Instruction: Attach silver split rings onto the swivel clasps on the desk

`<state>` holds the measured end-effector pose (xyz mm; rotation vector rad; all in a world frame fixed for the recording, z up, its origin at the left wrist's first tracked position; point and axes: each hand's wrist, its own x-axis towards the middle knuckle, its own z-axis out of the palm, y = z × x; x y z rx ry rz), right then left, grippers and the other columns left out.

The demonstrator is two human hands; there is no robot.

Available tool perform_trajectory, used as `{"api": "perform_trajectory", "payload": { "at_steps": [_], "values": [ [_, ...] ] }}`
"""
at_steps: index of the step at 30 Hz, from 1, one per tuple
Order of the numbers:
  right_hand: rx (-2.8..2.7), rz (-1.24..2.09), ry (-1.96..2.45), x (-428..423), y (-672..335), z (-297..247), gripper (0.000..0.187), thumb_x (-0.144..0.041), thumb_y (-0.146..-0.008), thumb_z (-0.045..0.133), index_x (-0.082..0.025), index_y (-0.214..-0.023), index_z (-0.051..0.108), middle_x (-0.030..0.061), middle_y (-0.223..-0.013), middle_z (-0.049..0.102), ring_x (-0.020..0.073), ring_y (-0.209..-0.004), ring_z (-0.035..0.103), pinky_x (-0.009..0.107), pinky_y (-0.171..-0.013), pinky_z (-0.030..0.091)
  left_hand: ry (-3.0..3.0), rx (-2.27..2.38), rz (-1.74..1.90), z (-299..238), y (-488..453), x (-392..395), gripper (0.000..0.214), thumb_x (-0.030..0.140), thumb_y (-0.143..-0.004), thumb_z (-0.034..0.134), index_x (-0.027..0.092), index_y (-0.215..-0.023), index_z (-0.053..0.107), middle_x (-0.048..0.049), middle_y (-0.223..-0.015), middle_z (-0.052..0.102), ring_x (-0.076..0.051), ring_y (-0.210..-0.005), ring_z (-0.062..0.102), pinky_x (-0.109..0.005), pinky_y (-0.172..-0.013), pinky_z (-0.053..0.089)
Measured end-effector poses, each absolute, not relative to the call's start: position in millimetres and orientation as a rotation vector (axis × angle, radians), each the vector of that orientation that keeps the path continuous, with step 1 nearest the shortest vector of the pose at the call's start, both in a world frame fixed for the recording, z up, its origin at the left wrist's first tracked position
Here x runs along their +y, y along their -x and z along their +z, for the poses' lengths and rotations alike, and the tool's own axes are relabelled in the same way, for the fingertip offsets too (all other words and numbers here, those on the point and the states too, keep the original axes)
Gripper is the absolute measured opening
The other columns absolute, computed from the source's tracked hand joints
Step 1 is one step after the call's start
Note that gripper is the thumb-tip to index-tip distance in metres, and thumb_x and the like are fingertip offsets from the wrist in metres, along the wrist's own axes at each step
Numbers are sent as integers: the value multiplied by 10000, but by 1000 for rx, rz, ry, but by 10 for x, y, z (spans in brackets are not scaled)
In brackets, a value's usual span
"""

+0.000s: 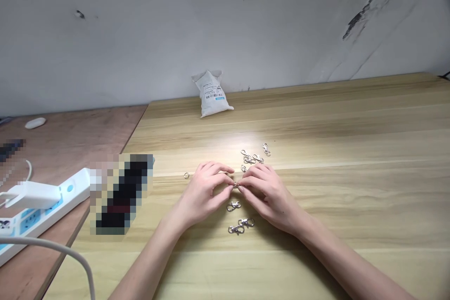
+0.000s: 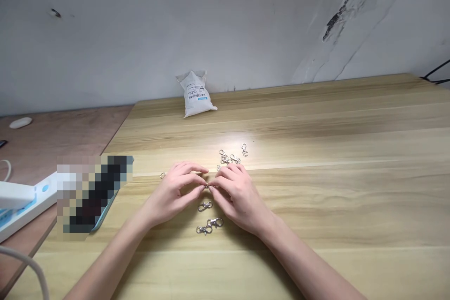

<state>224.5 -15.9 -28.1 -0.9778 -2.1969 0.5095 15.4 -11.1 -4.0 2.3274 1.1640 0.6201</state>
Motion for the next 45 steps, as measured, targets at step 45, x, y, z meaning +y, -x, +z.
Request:
{"api": "perform_trajectory", "payload": {
  "at_steps": [45],
  "values": [
    [-2224, 205, 825, -172, -2243, -242, 167, -114, -930, 514, -177, -929, 668, 12, -694, 641, 161, -752, 517, 324, -787, 401, -2272, 1302, 640, -44, -98, -78, 103, 128, -803, 621, 228, -781, 619, 15, -1159, 635, -198, -1121, 546, -427, -1021, 311]
  ]
}}
